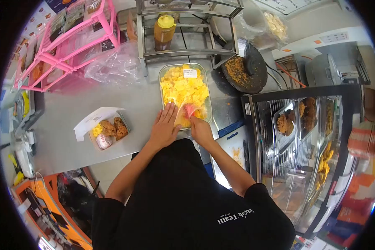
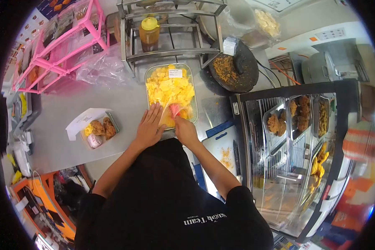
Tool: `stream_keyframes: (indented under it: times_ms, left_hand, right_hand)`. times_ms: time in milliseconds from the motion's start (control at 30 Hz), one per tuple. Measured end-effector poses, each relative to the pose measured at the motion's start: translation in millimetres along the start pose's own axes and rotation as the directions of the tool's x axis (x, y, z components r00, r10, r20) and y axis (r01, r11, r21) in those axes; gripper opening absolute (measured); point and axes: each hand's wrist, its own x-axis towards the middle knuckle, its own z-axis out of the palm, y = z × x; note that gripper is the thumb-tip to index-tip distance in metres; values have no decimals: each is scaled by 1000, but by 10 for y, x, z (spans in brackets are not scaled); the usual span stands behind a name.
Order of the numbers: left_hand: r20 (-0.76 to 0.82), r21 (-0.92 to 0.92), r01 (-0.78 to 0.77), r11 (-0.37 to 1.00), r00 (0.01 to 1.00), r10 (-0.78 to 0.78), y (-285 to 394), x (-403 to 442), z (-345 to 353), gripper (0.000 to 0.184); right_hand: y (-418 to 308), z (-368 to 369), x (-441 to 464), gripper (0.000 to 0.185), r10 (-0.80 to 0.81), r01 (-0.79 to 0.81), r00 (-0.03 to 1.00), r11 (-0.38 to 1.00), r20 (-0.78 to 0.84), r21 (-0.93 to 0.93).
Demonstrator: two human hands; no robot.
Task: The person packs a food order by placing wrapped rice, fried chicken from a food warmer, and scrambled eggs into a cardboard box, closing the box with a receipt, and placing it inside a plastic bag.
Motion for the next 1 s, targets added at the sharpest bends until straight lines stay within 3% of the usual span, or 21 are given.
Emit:
stream_keyframes:
  times_ms: [33, 133, 233, 267, 367, 500, 600, 633, 667, 700, 800, 1000]
  left_hand:
    - [0, 51, 10, 999, 1000, -11, 44, 4, 60, 70]
    - [-11, 171, 27, 985, 1000, -25, 103, 1, 148, 68]
    - [-3, 167, 28, 986, 1000, -28, 112, -12, 179, 66]
    - [2, 149, 25, 989, 1000, -25, 99, -6, 179, 66]
    - [21, 94, 7, 996, 1000, -8, 51, -14, 171, 66]
    - [38, -22, 17, 1000, 999, -17, 9, -41, 162, 70]
    - [-2, -166, 35, 986, 999, -36, -32, -31, 143, 74]
    - [-23, -189, 44, 981, 999, -50, -25, -45, 114, 75]
    - [-46, -212, 53, 976, 997, -64, -23, -52, 87, 76]
    - [-46, -151, 93, 984, 994, -101, -10, -78, 81, 75]
    - [-40, -31, 162, 986, 986, -163, 18, -155, 149, 73]
    - [-46, 69, 133, 989, 990, -130, 22, -143, 249, 66]
  right_hand:
    - [41, -4, -11, 9, -18, 20, 1000, 994, -21, 106]
    - [235, -105, 46, 16, 57, -151, 976, 870, 209, 470]
    - [424, -54, 177, 21, -10, -266, 921, 712, 388, 650]
    - [400, -152, 226, 22, 35, -453, 839, 598, 543, 661]
    - [357, -333, 339, 22, 51, -738, 653, 269, 756, 619]
    - [463, -314, 300, 23, -34, -751, 650, 126, 759, 648]
    - [565, -288, 281, 20, 36, -747, 652, 203, 758, 633]
    - [553, -269, 246, 20, 64, -508, 832, 485, 551, 712]
    - [533, -245, 214, 20, 5, -216, 952, 720, 306, 660]
    - [513, -216, 204, 20, -129, 84, 990, 870, 60, 485]
    - [277, -336, 228, 19, -186, 164, 978, 965, 94, 206]
    - [268, -192, 272, 18, -225, 123, 948, 911, 225, 393]
